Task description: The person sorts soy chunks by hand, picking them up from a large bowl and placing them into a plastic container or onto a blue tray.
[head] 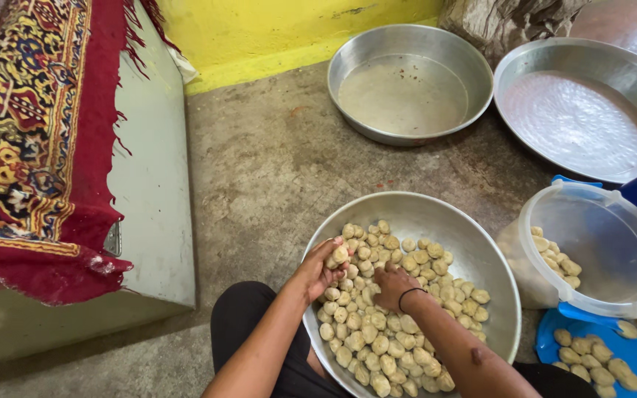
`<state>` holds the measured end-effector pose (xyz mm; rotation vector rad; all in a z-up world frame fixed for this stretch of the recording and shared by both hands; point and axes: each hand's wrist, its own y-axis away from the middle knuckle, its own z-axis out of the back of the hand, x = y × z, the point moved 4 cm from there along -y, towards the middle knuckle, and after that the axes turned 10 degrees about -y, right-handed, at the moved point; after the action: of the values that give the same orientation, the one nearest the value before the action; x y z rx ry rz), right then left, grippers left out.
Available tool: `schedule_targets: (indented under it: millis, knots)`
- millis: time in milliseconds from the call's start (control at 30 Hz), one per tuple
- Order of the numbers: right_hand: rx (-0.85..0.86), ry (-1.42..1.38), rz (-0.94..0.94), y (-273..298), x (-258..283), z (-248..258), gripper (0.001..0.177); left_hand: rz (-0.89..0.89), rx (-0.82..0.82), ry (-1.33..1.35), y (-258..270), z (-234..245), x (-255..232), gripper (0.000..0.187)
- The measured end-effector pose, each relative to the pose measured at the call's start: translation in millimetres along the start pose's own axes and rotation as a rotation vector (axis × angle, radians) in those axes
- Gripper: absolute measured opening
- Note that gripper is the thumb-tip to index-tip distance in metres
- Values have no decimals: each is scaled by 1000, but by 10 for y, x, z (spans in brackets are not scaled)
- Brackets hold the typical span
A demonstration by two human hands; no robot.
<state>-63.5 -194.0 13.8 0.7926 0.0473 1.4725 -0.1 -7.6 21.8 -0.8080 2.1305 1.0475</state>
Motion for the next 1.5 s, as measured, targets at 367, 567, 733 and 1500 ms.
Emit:
schedule_targets:
  millis: [367,567,733,1500]
  knots:
    - [5,49,-133,111,17,112,52,32,-34,77,74,18,57,29]
    - [-10,-910,-217,172,-473,83,38,-8,57,128,61,-14,80,37]
    - [53,-1992,90,584,-448,294,17,3,106,79,-6,-77,161,49]
    - [-846,-1152,105,1412,-1692,1640,33,41,-118,-472,106,-575,142,35]
